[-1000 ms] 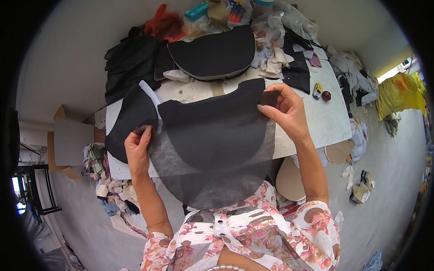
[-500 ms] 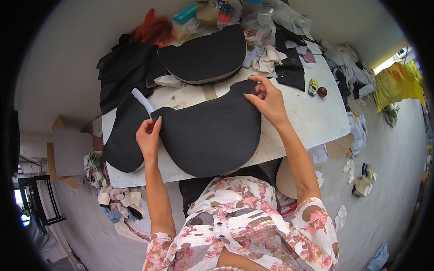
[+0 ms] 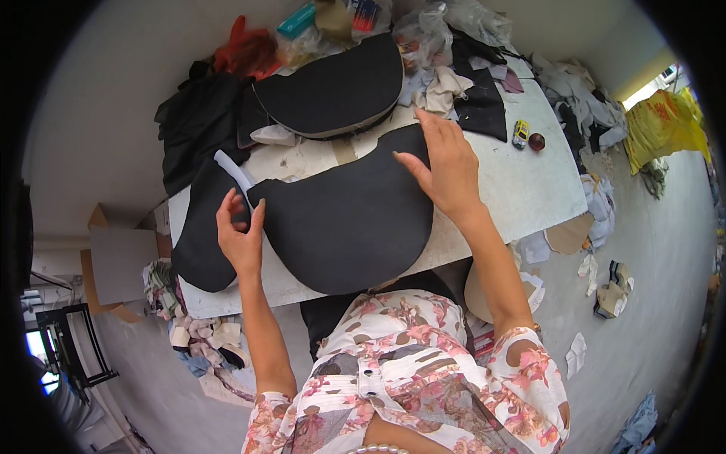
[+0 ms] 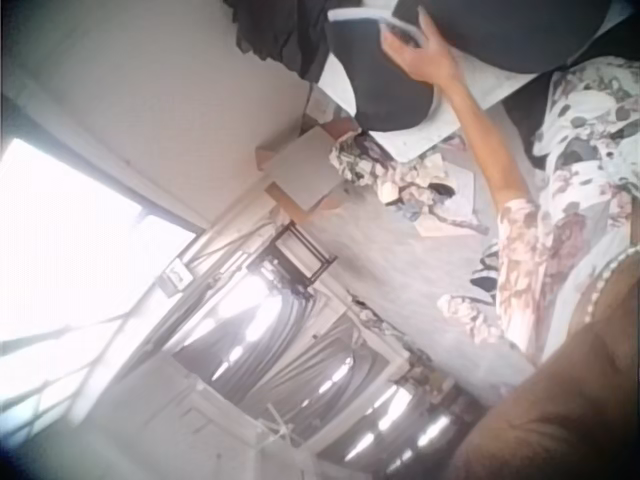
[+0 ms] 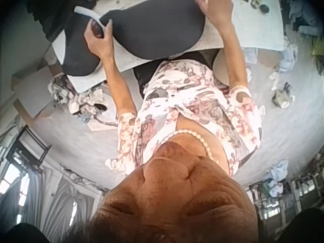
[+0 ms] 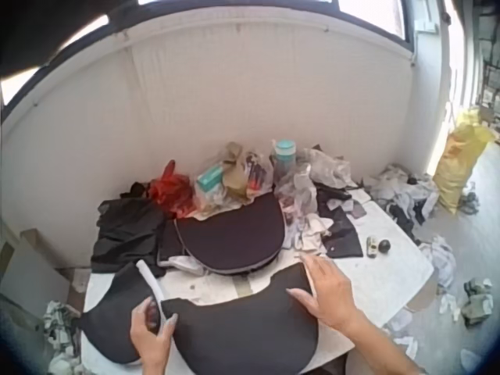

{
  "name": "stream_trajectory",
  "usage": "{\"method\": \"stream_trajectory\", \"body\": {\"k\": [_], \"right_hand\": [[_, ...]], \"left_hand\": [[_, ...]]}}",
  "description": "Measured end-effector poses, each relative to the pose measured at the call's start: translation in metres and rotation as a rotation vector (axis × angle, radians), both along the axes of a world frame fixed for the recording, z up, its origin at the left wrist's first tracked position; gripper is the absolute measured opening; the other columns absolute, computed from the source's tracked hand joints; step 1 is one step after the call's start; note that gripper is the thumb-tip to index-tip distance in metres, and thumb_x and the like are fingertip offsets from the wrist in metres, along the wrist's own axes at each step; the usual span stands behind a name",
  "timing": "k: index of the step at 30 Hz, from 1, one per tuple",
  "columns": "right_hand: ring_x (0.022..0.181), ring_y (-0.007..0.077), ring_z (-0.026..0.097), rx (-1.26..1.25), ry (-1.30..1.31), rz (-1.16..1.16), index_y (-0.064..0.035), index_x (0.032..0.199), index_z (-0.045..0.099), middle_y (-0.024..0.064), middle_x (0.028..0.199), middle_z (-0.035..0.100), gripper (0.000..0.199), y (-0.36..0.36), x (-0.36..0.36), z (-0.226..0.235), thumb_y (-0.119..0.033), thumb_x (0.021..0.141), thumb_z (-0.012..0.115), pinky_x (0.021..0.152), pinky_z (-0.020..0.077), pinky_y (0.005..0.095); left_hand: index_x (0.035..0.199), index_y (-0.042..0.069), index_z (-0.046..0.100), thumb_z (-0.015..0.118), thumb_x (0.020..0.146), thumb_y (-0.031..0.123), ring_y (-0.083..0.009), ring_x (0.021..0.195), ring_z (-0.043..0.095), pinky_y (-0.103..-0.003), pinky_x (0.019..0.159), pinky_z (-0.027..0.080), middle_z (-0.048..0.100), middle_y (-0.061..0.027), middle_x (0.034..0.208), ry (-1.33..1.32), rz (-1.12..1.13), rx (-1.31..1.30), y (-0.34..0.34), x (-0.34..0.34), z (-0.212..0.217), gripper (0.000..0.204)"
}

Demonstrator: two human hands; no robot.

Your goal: The person repeatedly picks up, unfolds, and places down black and beige fabric pieces on a white table. The person handles the pieces one at a time, smoothing them out and occasionally stacking them.

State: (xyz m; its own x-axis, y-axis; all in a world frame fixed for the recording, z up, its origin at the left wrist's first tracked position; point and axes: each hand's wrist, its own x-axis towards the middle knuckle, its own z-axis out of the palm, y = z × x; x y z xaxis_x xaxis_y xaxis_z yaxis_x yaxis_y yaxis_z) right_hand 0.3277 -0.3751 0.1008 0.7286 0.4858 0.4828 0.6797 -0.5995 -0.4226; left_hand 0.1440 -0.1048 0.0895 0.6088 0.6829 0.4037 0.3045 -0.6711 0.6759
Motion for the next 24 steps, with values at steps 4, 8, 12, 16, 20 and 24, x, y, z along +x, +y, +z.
{"method": "stream_trajectory", "body": {"k": [4,8,12,16,20,24], "right_hand": [[0.141,0.036,0.023,-0.227,-0.085,0.238,-0.0153,0.143,0.043,0.0156,0.15,0.032,0.067,0.01,-0.029,0.007,-0.05,0.087,0.059,0.112,0.0182,0.0541],[0.145,0.0351,0.015,-0.416,0.003,0.282,-0.0178,0.144,0.042,0.0153,0.155,0.025,0.066,0.012,-0.027,-0.02,-0.055,0.09,0.051,0.116,0.0062,0.0557],[0.145,0.0356,0.016,-0.456,0.014,0.267,-0.0155,0.142,0.045,0.0161,0.153,0.028,0.065,0.012,-0.027,-0.018,-0.054,0.091,0.051,0.116,0.0066,0.0571],[0.114,0.0314,0.051,-0.064,-0.171,0.258,-0.0061,0.108,0.063,0.0124,0.116,0.059,0.035,0.045,-0.006,0.023,-0.028,0.081,0.07,0.098,0.0373,0.0485],[0.077,0.0259,0.063,0.134,0.129,0.357,-0.006,0.082,0.066,0.0071,0.079,0.065,0.015,0.136,0.05,0.02,-0.019,0.077,0.073,0.068,0.0485,0.0386],[0.082,0.0283,0.064,-0.071,0.085,0.327,-0.0063,0.082,0.067,0.0092,0.081,0.066,0.02,0.196,0.084,-0.009,-0.023,0.075,0.075,0.071,0.0499,0.0399]], "left_hand": [[0.14,0.014,0.048,0.068,0.083,0.045,-0.0358,0.14,0.027,-0.054,0.111,0.019,0.034,-0.0146,0.151,0.195,-0.368,0.396,-0.011,-0.001,-0.002,0.068],[0.141,0.019,0.048,0.065,0.084,0.047,-0.0385,0.144,0.018,-0.061,0.113,0.009,0.026,-0.0142,0.155,0.363,-0.471,0.341,-0.019,0.001,-0.014,0.066],[0.141,0.02,0.049,0.064,0.084,0.049,-0.04,0.144,0.017,-0.062,0.113,0.009,0.026,-0.0142,0.155,0.35,-0.482,0.309,-0.018,0.002,-0.019,0.066],[0.14,0.018,0.049,0.065,0.083,0.049,-0.0398,0.144,0.016,-0.061,0.113,0.008,0.026,-0.0158,0.155,0.34,-0.502,0.243,-0.017,0.0,-0.012,0.067],[0.14,0.015,0.048,0.064,0.085,0.047,-0.0398,0.144,0.017,-0.059,0.113,0.008,0.026,-0.016,0.155,0.17,-0.408,0.151,-0.011,-0.002,0.001,0.066],[0.124,0.006,0.062,0.067,0.088,0.031,-0.0384,0.138,0.032,-0.052,0.112,0.021,0.045,-0.0168,0.142,-0.07,-0.296,0.118,-0.002,0.003,0.014,0.044]]}}
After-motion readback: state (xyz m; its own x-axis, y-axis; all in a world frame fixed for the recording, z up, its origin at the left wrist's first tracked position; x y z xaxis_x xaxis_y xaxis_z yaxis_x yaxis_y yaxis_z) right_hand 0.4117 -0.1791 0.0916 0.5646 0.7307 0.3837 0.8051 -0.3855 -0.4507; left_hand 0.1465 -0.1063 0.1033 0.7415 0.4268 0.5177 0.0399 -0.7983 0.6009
